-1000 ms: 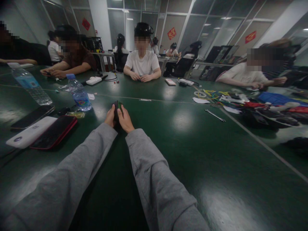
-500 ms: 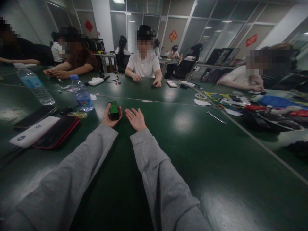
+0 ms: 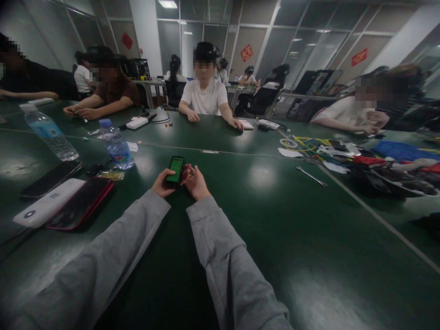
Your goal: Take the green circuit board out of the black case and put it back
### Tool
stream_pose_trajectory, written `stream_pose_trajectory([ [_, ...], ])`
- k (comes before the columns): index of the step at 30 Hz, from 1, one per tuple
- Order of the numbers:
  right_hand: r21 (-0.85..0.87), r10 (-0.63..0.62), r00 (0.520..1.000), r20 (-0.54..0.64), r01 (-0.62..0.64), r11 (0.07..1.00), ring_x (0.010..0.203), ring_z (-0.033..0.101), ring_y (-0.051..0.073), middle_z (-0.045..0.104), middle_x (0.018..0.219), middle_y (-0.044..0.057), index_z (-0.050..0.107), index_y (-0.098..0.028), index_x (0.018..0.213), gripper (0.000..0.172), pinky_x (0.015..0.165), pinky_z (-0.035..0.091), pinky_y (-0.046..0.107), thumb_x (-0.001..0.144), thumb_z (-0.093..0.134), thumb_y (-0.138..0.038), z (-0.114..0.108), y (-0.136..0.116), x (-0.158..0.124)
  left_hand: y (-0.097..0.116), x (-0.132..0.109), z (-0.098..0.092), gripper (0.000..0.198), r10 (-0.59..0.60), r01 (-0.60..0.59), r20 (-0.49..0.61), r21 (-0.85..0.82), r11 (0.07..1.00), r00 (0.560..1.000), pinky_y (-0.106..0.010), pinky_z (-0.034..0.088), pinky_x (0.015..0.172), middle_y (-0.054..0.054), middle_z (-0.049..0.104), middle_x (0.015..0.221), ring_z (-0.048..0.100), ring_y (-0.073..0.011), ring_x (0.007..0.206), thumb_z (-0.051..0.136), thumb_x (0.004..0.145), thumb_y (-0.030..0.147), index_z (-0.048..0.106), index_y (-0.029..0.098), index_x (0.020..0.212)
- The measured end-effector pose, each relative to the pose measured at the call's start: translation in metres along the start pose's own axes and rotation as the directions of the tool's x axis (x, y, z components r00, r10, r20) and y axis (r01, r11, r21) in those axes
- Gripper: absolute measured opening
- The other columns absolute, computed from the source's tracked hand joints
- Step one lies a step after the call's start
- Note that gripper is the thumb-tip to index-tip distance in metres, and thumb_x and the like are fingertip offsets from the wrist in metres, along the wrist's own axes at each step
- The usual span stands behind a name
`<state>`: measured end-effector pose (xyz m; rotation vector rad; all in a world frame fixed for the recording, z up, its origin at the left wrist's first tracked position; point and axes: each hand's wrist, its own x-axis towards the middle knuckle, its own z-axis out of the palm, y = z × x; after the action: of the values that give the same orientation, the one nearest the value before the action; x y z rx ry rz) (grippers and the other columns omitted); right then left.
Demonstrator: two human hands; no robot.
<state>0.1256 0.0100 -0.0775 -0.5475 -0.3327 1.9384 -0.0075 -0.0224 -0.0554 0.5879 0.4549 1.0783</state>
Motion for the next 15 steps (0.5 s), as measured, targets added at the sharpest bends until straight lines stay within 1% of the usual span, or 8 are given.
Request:
stream_pose_trajectory([
  [3,0.032,0.021,1.0,0.001,-0.021,0.999,0.055,0.061,0.011,0.065,0.067,-0.002,0.061,-0.022,0.096,0.028,0.053,0.053,0.021,0.101,0.037,-0.036,0.0,-0.001,-0.001,0.002,0.004,0.0,0.044,0.007,-0.007,-0.032,-0.007,1.0,0.999,-0.045,0.049,0.102,-0.015,0.069,0.114,0.063,-0.0285,0.116,0.049,0.075,0.019,0.062,0.011,0.117],
  [6,0.04,0.034,0.999,-0.015,-0.033,0.999,0.055,0.061,0.011,0.064,0.066,-0.002,0.061,-0.022,0.095,0.029,0.054,0.053,0.021,0.101,0.036,-0.036,0.002,-0.002,-0.003,0.003,0.007,0.0,0.042,0.014,-0.015,-0.075,-0.02,1.0,0.997,-0.046,0.049,0.103,-0.016,0.069,0.116,0.062,-0.0297,0.118,0.052,0.074,0.019,0.063,0.012,0.114],
  [10,0.05,0.036,0.999,-0.026,-0.035,0.998,0.056,0.061,0.01,0.064,0.066,-0.003,0.06,-0.022,0.095,0.028,0.057,0.053,0.021,0.101,0.037,-0.037,0.005,-0.002,-0.006,0.003,0.012,-0.002,0.038,0.017,-0.02,-0.068,-0.047,0.999,0.998,-0.048,0.049,0.103,-0.017,0.067,0.12,0.061,-0.0307,0.12,0.055,0.073,0.018,0.063,0.014,0.11],
  [15,0.055,0.038,0.999,-0.027,-0.036,0.998,0.057,0.061,0.01,0.064,0.067,-0.003,0.061,-0.02,0.095,0.029,0.058,0.053,0.021,0.101,0.037,-0.036,0.004,-0.003,-0.006,0.003,0.015,-0.007,0.035,0.003,-0.006,-0.066,-0.034,0.999,0.998,-0.049,0.05,0.101,-0.017,0.067,0.119,0.06,-0.0325,0.119,0.054,0.073,0.019,0.064,0.013,0.106],
])
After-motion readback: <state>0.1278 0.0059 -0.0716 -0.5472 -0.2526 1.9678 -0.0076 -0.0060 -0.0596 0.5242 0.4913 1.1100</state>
